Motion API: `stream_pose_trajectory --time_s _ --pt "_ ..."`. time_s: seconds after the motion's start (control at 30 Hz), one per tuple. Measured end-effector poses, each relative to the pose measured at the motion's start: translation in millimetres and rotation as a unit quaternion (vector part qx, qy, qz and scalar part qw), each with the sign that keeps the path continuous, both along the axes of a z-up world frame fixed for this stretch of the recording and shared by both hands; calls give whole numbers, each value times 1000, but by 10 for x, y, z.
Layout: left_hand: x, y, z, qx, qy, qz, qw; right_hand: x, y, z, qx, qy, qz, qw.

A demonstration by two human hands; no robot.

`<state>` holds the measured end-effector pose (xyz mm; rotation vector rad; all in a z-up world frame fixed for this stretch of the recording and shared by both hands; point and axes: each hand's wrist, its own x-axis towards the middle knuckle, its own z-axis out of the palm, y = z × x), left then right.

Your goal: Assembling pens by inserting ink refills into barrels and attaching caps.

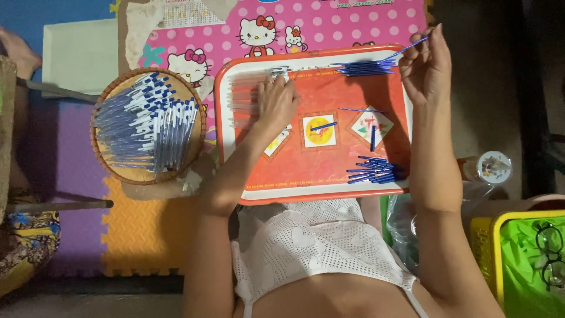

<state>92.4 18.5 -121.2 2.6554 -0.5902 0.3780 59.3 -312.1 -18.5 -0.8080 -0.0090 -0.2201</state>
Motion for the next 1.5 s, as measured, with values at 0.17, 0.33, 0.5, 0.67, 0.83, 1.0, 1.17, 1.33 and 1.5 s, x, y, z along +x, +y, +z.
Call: stream_pose_trajectory --time_s 0.17,0.33,0.5,0.67,0.83,1.0,1.17,1.33,1.5 --pt "-310 37 567 -195 31 -86 976 -72 257 2 -42 37 -3 998" --pt "-736 -54 1130 -470 131 -145 861 -392 459 96 -108 -2 -57 993" --pt "-852 -136 1108 -519 36 -175 836 -539 374 -159 -177 -139 -85 971" --pt "-850 -107 1057 -539 43 -187 820 -507 386 -199 -198 -154 -84 964" --pt "-841 -119 984 -551 39 -205 808 -538 574 -82 -211 -167 -67 961" --pt "-833 -110 965 -545 29 -201 813 -555 647 -24 -246 -170 -63 952" --pt "-826 -94 922 -511 1 -189 838 -517 691 -66 -242 -165 -60 954" --pt "-825 -88 987 -475 -29 -178 861 -555 927 -17 -268 -149 -57 950" --pt "-819 -78 967 -454 -61 -162 874 -556 1220 -120 -191 -65 47 978"
